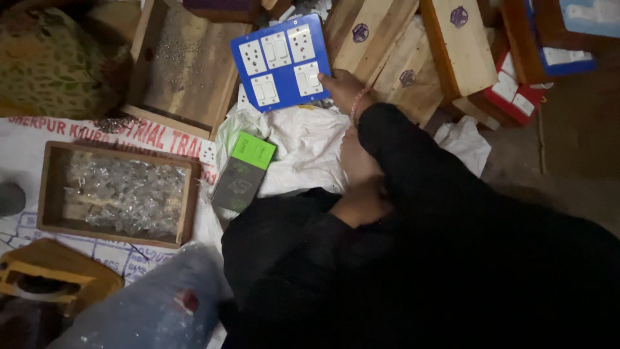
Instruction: The person sits on the floor and unpacks small white electrical components from plastic bags and boxes. They remove items one by one, inspect them briefly, and place them on the floor or into nearby containers.
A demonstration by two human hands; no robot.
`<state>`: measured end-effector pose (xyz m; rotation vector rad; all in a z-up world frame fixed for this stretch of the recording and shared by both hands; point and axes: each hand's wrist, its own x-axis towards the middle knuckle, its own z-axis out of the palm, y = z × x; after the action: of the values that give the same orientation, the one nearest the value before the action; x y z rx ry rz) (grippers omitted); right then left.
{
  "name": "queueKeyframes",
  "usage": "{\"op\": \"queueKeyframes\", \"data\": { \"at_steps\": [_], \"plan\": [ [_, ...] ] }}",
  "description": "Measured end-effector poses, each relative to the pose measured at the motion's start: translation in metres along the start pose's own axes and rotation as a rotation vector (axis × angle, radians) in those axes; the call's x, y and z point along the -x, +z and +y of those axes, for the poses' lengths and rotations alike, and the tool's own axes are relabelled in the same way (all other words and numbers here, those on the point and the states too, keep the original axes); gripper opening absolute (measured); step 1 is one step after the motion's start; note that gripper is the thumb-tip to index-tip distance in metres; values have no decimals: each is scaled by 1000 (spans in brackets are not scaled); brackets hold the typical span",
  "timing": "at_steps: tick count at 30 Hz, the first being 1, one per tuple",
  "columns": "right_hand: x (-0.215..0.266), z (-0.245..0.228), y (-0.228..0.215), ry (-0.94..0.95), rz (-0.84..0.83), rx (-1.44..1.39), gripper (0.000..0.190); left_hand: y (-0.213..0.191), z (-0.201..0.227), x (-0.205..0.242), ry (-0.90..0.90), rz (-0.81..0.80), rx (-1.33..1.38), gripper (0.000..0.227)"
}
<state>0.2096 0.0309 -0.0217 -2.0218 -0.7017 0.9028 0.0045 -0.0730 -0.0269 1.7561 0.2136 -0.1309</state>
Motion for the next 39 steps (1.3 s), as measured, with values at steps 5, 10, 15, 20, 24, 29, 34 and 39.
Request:
{"op": "queueKeyframes", "data": {
  "at_steps": [5, 10, 15, 20, 24, 29, 34, 39],
  "plan": [
    [0, 2, 6, 189, -94, -360, 54, -3, 2, -3, 7, -20, -20, 57],
    [34, -12, 8, 135, 28, -521, 53, 0, -4, -7, 237, -11, -138, 54],
    [101, -6, -52, -129, -12, -1039, 56, 0, -5, 0, 25, -58, -70, 45],
    [149, 24, -168, -417, 319, -769, 71, -1, -1, 0, -61, -39, -28, 49],
    [177, 52, -267, -268, 688, -970, 72, 1, -7, -3, -54, -67, -15, 48],
    [197, 82, -331, -230, 736, -1042, 63, 8, -24, -8, -35, -72, -41, 47],
    [183, 102, -339, -148, 768, -1076, 59, 11, -35, -9, 18, -71, 154, 44],
    [171, 103, -343, -87, 784, -1013, 55, 6, -27, -11, -71, -91, 67, 45]
  ]
}}
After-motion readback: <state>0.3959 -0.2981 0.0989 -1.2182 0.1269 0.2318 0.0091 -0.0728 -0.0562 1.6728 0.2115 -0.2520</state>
